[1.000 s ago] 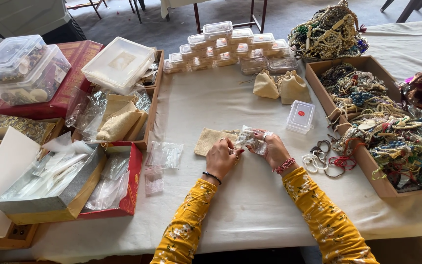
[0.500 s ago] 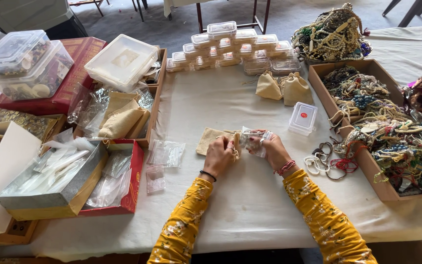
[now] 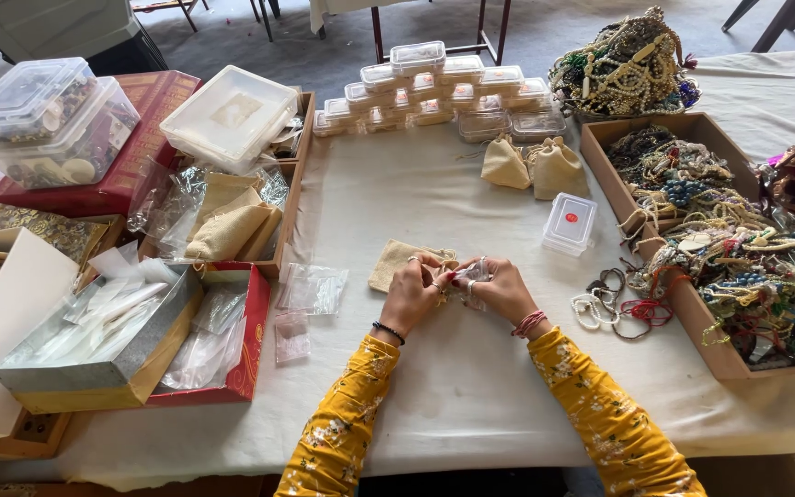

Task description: The person picks up a beaded bracelet from a box, places it into a small plastic bag, and then puts the bag into a beige drawstring pouch. They tie the pouch closed and place it into a small clear plastic container, which is then closed and set aside. This process is repeated for additional items.

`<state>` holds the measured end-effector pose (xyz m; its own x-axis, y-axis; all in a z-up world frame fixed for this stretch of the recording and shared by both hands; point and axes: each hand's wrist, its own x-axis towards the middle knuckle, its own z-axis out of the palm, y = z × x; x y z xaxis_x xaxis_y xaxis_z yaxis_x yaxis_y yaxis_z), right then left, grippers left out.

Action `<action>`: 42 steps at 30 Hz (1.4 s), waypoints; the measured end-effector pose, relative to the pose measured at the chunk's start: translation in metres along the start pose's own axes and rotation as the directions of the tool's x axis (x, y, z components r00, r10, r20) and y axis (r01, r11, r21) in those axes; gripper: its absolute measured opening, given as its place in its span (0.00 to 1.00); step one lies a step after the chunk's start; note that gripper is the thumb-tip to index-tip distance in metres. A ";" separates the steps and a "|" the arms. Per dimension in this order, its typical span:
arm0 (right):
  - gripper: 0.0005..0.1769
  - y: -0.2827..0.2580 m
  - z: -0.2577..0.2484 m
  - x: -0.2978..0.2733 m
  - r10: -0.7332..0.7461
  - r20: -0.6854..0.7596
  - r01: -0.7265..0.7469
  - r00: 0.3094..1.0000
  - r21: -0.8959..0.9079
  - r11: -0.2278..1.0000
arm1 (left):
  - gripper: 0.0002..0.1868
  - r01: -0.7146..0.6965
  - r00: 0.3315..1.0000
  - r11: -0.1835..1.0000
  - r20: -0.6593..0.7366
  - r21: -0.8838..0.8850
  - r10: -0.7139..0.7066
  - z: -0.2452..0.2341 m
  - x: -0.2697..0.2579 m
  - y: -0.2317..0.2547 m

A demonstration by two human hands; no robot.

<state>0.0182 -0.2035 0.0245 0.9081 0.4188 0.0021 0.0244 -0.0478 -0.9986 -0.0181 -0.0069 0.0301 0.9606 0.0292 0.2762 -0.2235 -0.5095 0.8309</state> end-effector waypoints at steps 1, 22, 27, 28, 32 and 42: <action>0.13 -0.003 0.001 -0.001 0.000 0.000 0.000 1.000 0.000 1.000 | 0.14 0.000 1.000 1.000 0.000 0.000 0.000 0.004 0.000 -0.008; 0.09 0.045 -0.007 0.016 -0.112 0.208 -0.020 0.972 0.544 0.839 | 0.04 -0.284 0.939 0.959 -0.206 -0.021 0.274 0.010 -0.028 0.036; 0.14 0.043 -0.006 0.015 -0.035 -0.021 0.041 0.999 0.598 0.801 | 0.04 -0.371 0.910 0.880 -0.073 0.296 0.409 0.014 -0.031 0.040; 0.14 0.036 -0.007 0.012 -0.034 -0.019 0.039 0.999 0.597 0.801 | 0.04 -0.369 0.910 0.881 -0.075 0.296 0.407 0.008 -0.030 0.042; 0.17 0.009 -0.002 0.005 -0.066 0.142 -0.037 0.988 0.625 0.780 | 0.12 -0.435 0.823 0.772 -0.142 0.463 0.549 -0.010 -0.019 0.030; 0.21 0.020 -0.012 0.009 -0.003 0.339 -0.147 0.941 0.416 0.897 | 0.22 -0.026 0.963 0.959 0.265 0.283 -0.052 -0.061 0.007 0.007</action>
<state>0.0317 -0.2118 0.0055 0.7126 0.7015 -0.0136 -0.2861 0.2729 -0.9185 -0.0231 0.0422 0.0678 0.9803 -0.1732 0.0946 -0.1924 -0.7325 0.6531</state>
